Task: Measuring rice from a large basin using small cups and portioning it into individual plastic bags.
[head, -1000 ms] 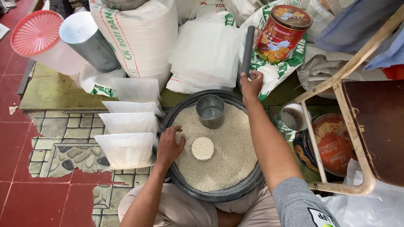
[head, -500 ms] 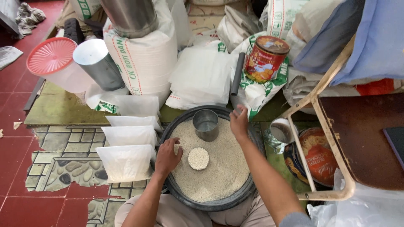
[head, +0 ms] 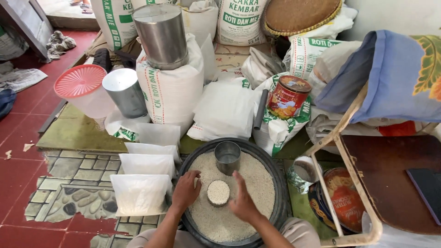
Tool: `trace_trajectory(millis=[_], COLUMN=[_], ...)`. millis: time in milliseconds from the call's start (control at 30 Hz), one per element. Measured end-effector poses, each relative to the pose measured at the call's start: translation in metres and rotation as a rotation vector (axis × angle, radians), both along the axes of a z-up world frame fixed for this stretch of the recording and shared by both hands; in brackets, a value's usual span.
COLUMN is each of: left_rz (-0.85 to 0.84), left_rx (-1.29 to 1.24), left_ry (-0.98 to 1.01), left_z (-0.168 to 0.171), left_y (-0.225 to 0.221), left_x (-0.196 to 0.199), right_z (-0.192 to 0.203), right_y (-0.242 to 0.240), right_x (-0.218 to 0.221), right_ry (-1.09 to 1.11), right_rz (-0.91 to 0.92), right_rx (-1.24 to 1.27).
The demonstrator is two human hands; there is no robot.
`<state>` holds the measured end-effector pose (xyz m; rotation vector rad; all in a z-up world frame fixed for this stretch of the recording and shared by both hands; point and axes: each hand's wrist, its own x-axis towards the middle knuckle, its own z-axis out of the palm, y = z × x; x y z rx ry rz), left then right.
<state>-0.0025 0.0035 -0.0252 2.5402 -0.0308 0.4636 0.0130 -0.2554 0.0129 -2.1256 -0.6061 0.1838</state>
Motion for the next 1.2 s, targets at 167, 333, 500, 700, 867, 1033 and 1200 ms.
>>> trace_trajectory(millis=[167,333,500,700,867,1033,1200], left_rz=[-0.041,0.014,-0.091,-0.152,-0.143,-0.086,0.003], left_rx=[-0.049,-0.192,-0.359,-0.209,-0.021,0.098,0.022], left_ry=[0.018,0.019,-0.068,0.174,0.258,0.381,0.413], left_z=[0.001,0.003,0.013,0.038,0.017,0.006,0.008], left_y=[-0.004,-0.002,-0.007,-0.037,-0.059,-0.083,-0.093], left_x=[-0.001,0.003,0.037,0.091,0.128,0.168,0.150], right_z=[-0.011,-0.036,-0.047,-0.032,-0.017,-0.027,-0.025], right_y=[0.003,0.025,0.035,0.018,-0.024,-0.056,-0.054], right_x=[-0.017,-0.009,-0.008,-0.019,-0.029,-0.015,-0.031], right_ry=[0.129,0.211,0.091,0.069,0.108,0.052,0.042], right_rz=[0.076,0.004,-0.108,-0.152,-0.227,-0.279,-0.325], right_rx=[-0.032,0.016,0.049,0.070,0.077,-0.018,0.060])
